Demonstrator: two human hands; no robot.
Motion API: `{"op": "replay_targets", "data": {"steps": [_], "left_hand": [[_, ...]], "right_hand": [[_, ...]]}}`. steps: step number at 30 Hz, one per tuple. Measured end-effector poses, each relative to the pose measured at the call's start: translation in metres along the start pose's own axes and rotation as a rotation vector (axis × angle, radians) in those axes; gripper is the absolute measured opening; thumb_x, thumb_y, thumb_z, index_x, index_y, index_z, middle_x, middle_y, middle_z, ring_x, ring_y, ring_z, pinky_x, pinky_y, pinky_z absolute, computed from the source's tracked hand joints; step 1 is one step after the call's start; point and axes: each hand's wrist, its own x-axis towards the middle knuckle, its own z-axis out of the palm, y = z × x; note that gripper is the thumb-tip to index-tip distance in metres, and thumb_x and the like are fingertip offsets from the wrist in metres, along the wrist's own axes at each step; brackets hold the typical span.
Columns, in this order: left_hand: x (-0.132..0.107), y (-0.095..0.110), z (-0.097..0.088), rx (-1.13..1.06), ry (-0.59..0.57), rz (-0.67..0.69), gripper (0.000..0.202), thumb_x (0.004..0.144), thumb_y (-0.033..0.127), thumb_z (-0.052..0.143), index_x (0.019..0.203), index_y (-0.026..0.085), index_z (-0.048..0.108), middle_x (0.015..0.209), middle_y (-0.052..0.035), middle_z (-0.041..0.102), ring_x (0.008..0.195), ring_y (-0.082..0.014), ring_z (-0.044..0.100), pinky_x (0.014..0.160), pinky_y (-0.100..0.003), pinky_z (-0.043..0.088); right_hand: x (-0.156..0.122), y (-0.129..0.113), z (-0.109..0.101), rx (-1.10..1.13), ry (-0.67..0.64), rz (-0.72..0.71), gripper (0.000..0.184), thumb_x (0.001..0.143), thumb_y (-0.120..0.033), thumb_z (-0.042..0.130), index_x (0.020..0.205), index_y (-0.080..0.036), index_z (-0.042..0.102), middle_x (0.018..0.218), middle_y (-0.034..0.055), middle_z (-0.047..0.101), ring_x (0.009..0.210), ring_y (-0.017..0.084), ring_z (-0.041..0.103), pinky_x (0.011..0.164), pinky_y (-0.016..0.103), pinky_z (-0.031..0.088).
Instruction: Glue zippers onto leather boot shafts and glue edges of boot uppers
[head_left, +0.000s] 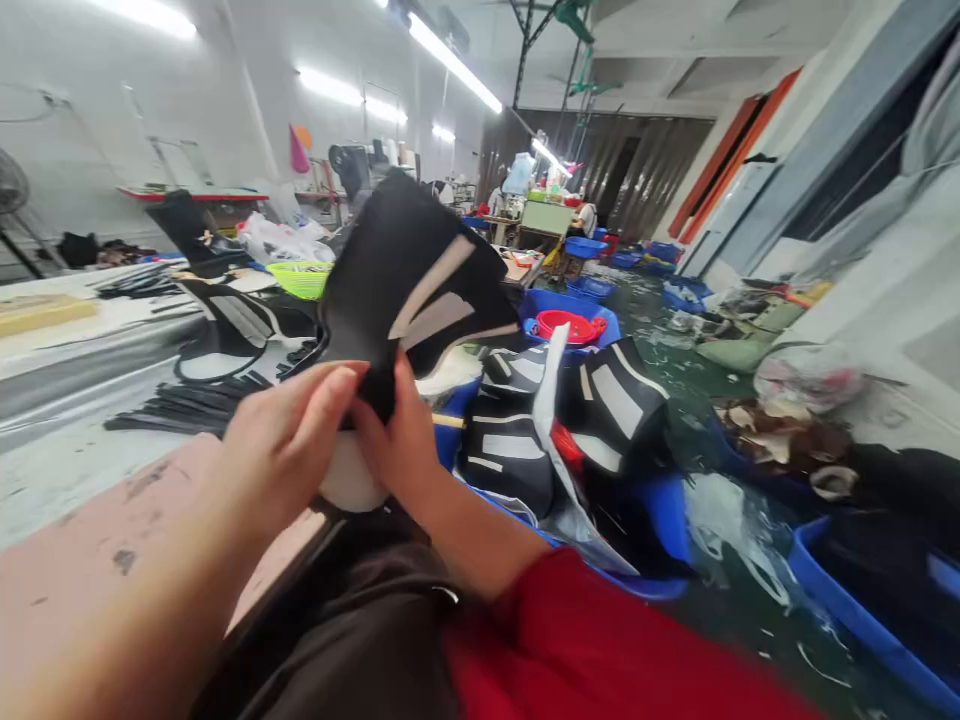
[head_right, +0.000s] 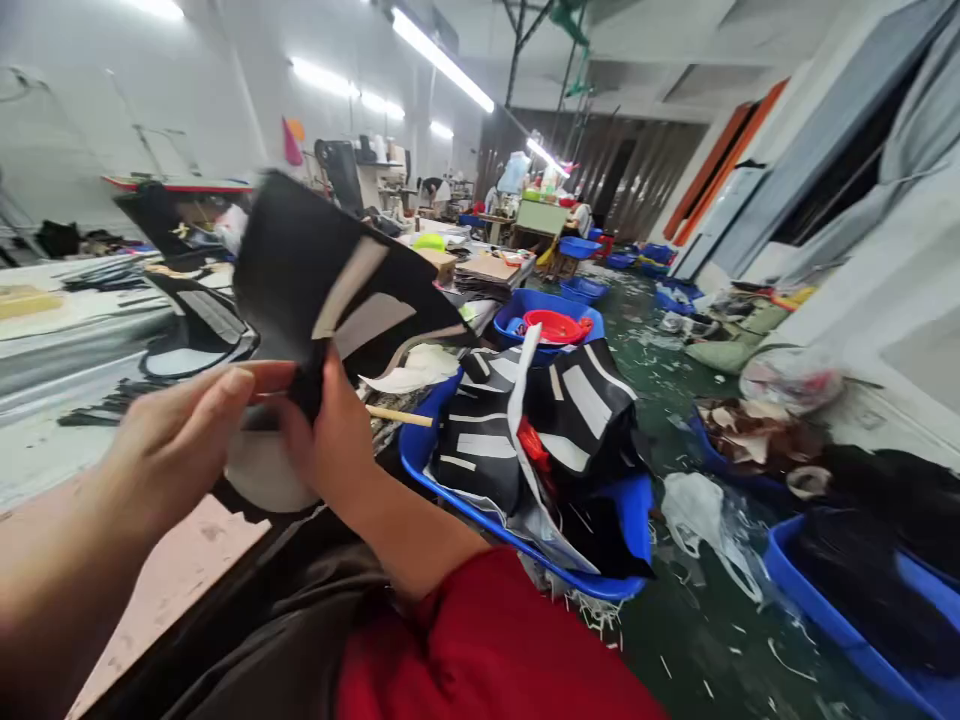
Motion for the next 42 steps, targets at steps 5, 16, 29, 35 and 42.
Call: {"op": "replay_targets", "data": {"steps": [5,16,29,35,42], "left_hand": [[-0.027,0.027,0.029,0.044,-0.124,0.464,0.055,0.083,0.055,0.030,0.127,0.025,0.043,0.131,-0.0011,0.049,0.121,-0.0223,0.044,0.101,-0.035,0.037],[-0.033,-0.035,0.047,0.182,-0.195,0.436,0.052,0.080,0.057,0.028,0.114,0.024,0.050,0.115,-0.0052,0.061,0.104,-0.0235,0.058,0.094,-0.040,0.045],[-0.067,-0.087,0.053,0.323,-0.433,0.228,0.052,0.076,0.053,0.032,0.105,0.021,0.062,0.107,-0.0044,0.065,0.093,-0.0243,0.063,0.088,-0.037,0.049],[-0.090,-0.104,0.047,0.273,-0.490,0.120,0.048,0.080,0.051,0.034,0.109,0.023,0.061,0.114,-0.0039,0.062,0.100,-0.0222,0.060,0.091,-0.036,0.046],[-0.111,-0.125,0.033,0.182,-0.575,-0.022,0.050,0.078,0.057,0.038,0.109,0.025,0.060,0.118,-0.0041,0.060,0.104,-0.0231,0.058,0.092,-0.034,0.045]], "right_hand": [[0.004,0.026,-0.057,-0.140,0.236,0.058,0.059,0.086,-0.032,0.042,0.137,-0.016,0.019,0.130,0.0106,0.047,0.117,0.023,0.047,0.095,0.037,0.040],[-0.096,0.056,-0.242,-0.851,0.217,0.439,0.057,0.079,-0.029,0.051,0.133,-0.020,0.036,0.121,0.0124,0.056,0.103,0.033,0.057,0.084,0.047,0.046],[-0.167,0.137,-0.221,-1.271,-0.544,0.728,0.026,0.084,-0.021,0.044,0.101,-0.008,0.060,0.091,0.0186,0.067,0.082,0.028,0.064,0.071,0.038,0.046],[-0.127,0.153,-0.170,-1.160,-0.886,0.288,0.025,0.080,-0.006,0.046,0.090,-0.018,0.065,0.111,0.0101,0.062,0.113,0.021,0.050,0.093,0.033,0.034],[-0.075,0.159,-0.153,-1.090,-1.032,0.129,0.022,0.080,-0.009,0.048,0.081,-0.018,0.068,0.086,0.0055,0.070,0.086,0.018,0.062,0.093,0.036,0.035]]}}
